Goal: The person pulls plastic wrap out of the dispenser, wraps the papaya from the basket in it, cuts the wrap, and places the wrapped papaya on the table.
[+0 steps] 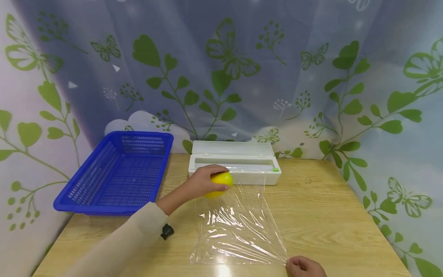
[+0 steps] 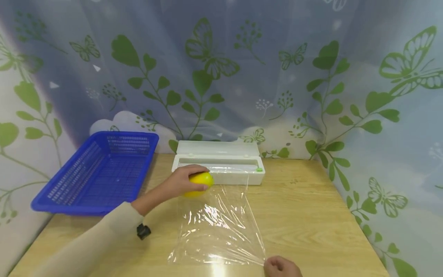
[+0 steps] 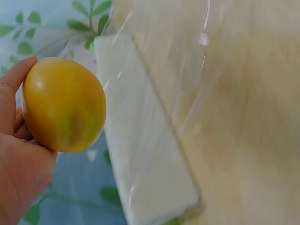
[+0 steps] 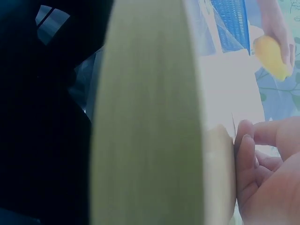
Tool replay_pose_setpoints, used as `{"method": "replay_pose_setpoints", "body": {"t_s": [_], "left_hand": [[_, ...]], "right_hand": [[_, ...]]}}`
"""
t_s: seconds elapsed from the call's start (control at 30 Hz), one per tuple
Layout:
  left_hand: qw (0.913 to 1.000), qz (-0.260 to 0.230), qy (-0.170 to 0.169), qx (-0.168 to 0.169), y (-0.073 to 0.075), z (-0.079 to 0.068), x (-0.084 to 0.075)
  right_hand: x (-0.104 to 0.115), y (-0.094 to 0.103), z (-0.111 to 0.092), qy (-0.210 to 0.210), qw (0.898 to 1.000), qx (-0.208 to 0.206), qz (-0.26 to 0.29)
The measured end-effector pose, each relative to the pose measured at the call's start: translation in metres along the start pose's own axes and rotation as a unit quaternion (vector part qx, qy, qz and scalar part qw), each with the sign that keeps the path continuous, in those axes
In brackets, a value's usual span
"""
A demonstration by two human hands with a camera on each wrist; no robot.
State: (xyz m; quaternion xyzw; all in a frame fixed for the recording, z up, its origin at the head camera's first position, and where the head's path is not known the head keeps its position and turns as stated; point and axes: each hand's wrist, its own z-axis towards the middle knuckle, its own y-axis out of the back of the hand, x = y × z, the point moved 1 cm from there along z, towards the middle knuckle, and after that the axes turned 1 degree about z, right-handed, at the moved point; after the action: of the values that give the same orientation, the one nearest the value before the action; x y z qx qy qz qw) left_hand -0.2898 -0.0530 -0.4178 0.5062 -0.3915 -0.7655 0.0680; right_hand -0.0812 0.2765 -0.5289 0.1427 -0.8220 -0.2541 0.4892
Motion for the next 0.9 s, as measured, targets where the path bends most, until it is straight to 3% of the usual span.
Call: {"method": "replay_pose_setpoints", "body": {"t_s": [0.23, 0.4, 0.57, 0.9], "left_hand": [[0.9984, -0.045, 0.0, 0.034, -0.049, 0.003, 0.001], [0.9965, -0.062, 0.006, 0.055, -0.074, 0.004, 0.004], [0.9967, -0.043, -0.009, 0.068, -0.086, 0.005, 0.006], [0.9943, 0.016, -0.029, 0.102, -0.096, 0.006, 0.01]], "right_hand": [[-0.002, 0.001, -0.006, 0.007, 1.0, 0.01, 0.018], [-0.002, 0.004, -0.01, 0.015, 0.999, 0.029, 0.025], [0.0, 0.003, -0.011, 0.016, 0.999, 0.025, 0.021], [-0.003, 0.002, -0.01, 0.006, 1.0, 0.015, 0.024]]}}
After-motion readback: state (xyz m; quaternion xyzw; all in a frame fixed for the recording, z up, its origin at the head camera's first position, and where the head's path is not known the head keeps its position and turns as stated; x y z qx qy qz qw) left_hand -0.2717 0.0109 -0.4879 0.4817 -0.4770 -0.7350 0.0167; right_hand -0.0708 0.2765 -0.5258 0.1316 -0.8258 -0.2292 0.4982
